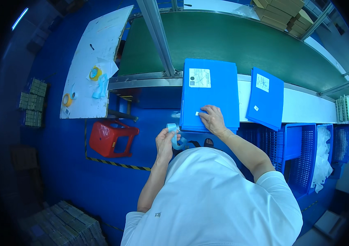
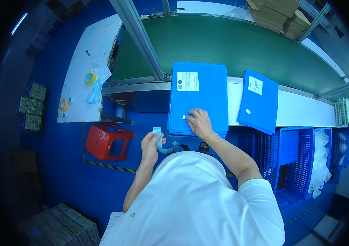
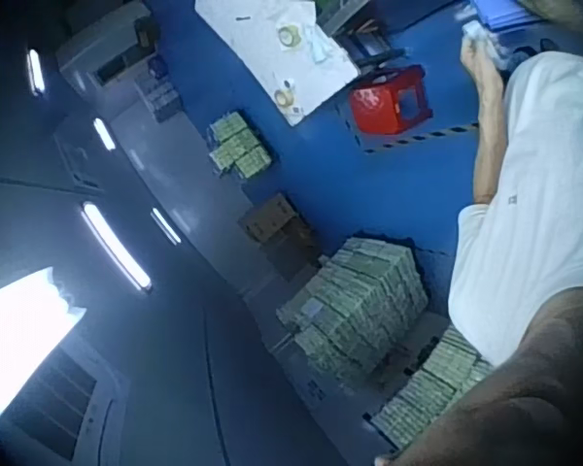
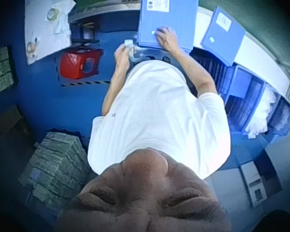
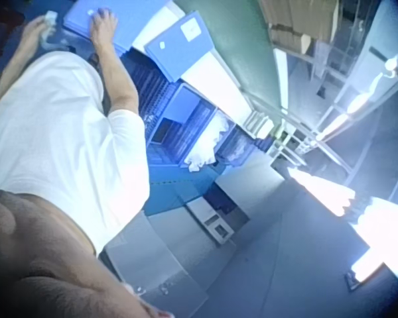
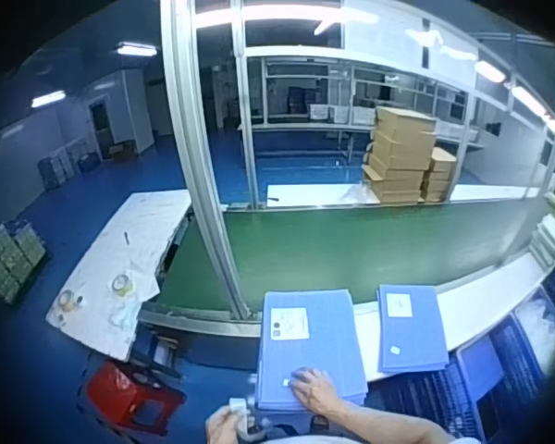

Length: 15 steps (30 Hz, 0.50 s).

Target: The person applies adhesive labels to black and blue folders at a workstation. They pick up folders from a blue crate, place them on a table, apply labels, and stack the labeled folders. The person also moves a blue crate and handles a roll of labels.

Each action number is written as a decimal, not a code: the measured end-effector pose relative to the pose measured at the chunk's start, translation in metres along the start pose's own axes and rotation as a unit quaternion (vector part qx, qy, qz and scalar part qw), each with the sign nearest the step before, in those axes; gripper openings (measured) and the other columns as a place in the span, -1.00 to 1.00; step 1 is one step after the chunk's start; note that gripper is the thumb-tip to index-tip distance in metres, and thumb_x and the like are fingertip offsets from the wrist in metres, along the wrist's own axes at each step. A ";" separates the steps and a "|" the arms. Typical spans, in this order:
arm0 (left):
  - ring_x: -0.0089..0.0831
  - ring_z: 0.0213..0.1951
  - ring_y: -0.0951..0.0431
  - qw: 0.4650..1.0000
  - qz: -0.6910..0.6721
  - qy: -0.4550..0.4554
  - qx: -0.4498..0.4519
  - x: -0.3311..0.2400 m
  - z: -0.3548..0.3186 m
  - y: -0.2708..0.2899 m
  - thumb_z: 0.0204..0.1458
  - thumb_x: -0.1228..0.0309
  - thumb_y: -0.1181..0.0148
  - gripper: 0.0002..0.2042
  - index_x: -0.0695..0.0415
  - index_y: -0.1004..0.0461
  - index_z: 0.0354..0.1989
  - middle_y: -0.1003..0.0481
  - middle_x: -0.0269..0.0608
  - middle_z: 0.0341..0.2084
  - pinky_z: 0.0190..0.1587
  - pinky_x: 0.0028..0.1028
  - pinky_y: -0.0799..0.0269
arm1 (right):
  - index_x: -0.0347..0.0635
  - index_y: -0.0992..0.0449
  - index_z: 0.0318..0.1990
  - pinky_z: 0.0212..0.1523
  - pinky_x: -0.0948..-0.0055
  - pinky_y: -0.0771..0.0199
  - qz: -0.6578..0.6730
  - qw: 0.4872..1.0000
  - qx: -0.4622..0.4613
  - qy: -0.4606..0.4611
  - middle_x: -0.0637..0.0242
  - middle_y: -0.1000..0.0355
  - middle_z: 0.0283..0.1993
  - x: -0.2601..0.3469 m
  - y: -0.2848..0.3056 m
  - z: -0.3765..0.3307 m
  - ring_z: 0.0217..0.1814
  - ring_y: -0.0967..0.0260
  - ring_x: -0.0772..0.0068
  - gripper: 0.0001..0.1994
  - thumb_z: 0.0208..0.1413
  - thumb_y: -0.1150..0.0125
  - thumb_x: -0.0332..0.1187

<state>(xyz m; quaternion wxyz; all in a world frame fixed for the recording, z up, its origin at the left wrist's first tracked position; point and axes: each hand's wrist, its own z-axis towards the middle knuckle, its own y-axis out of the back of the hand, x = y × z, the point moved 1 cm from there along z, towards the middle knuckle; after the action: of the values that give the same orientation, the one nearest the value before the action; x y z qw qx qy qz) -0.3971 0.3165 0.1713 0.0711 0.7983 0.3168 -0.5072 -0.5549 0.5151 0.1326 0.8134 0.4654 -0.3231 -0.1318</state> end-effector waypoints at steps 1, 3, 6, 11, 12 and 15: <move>-0.36 -0.27 -0.62 1.000 0.000 0.000 0.002 0.003 0.001 0.001 0.17 0.50 -0.11 -0.76 0.36 -0.48 -0.04 -0.58 -0.07 -0.24 -0.17 -0.38 -0.58 | -0.09 -0.64 -0.11 0.21 0.10 -0.28 0.008 1.000 0.021 0.002 0.24 -0.47 0.09 0.002 0.004 -0.004 0.23 -0.31 0.14 -0.77 0.06 -0.35 -0.29; -0.35 -0.27 -0.62 1.000 0.001 0.000 0.006 0.010 0.004 0.001 0.18 0.50 -0.09 -0.76 0.36 -0.47 -0.03 -0.57 -0.07 -0.25 -0.17 -0.38 -0.58 | -0.11 -0.61 -0.01 0.31 0.03 -0.19 0.024 0.998 0.063 0.005 0.17 -0.40 0.21 0.007 0.012 -0.012 0.34 -0.22 0.10 -0.66 0.07 -0.35 -0.23; -0.34 -0.24 -0.62 0.999 -0.021 0.029 -0.006 0.014 0.009 -0.004 0.21 0.49 -0.07 -0.76 0.36 -0.46 -0.02 -0.56 -0.07 -0.24 -0.16 -0.37 -0.58 | -0.13 -0.49 0.16 0.41 0.03 -0.09 -0.006 0.993 0.113 0.028 0.13 -0.28 0.33 0.013 0.023 -0.019 0.45 -0.11 0.08 -0.49 0.09 -0.35 -0.13; -0.42 -0.27 -0.62 0.995 -0.075 0.054 -0.024 0.018 0.020 -0.012 0.23 0.47 -0.06 -0.81 0.30 -0.46 -0.07 -0.57 -0.12 -0.26 -0.22 -0.43 -0.59 | -0.12 -0.42 0.23 0.46 0.00 -0.01 -0.031 0.985 0.162 0.055 0.12 -0.23 0.38 0.011 0.024 -0.032 0.49 -0.05 0.05 -0.39 0.05 -0.39 -0.08; -0.42 -0.27 -0.62 0.995 -0.081 0.052 -0.024 0.018 0.022 -0.014 0.23 0.47 -0.06 -0.81 0.30 -0.45 -0.07 -0.57 -0.12 -0.25 -0.22 -0.42 -0.59 | -0.13 -0.42 0.23 0.45 0.00 -0.01 -0.033 0.984 0.164 0.064 0.11 -0.24 0.38 0.010 0.023 -0.038 0.48 -0.06 0.04 -0.38 0.04 -0.39 -0.08; -0.40 -0.23 -0.62 0.995 -0.095 0.027 -0.008 0.031 0.031 -0.011 0.25 0.46 -0.06 -0.82 0.29 -0.46 -0.07 -0.57 -0.11 -0.24 -0.20 -0.39 -0.60 | -0.13 -0.42 0.22 0.43 0.01 -0.05 0.056 0.985 0.162 0.027 0.10 -0.27 0.35 0.009 0.041 -0.049 0.46 -0.10 0.04 -0.36 0.00 -0.43 -0.09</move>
<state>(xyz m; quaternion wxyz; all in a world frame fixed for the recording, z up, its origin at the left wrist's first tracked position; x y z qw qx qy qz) -0.4179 0.3256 0.1323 0.0207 0.7775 0.3972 -0.4872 -0.5205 0.5654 0.1536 0.7419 0.5756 -0.3433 -0.0192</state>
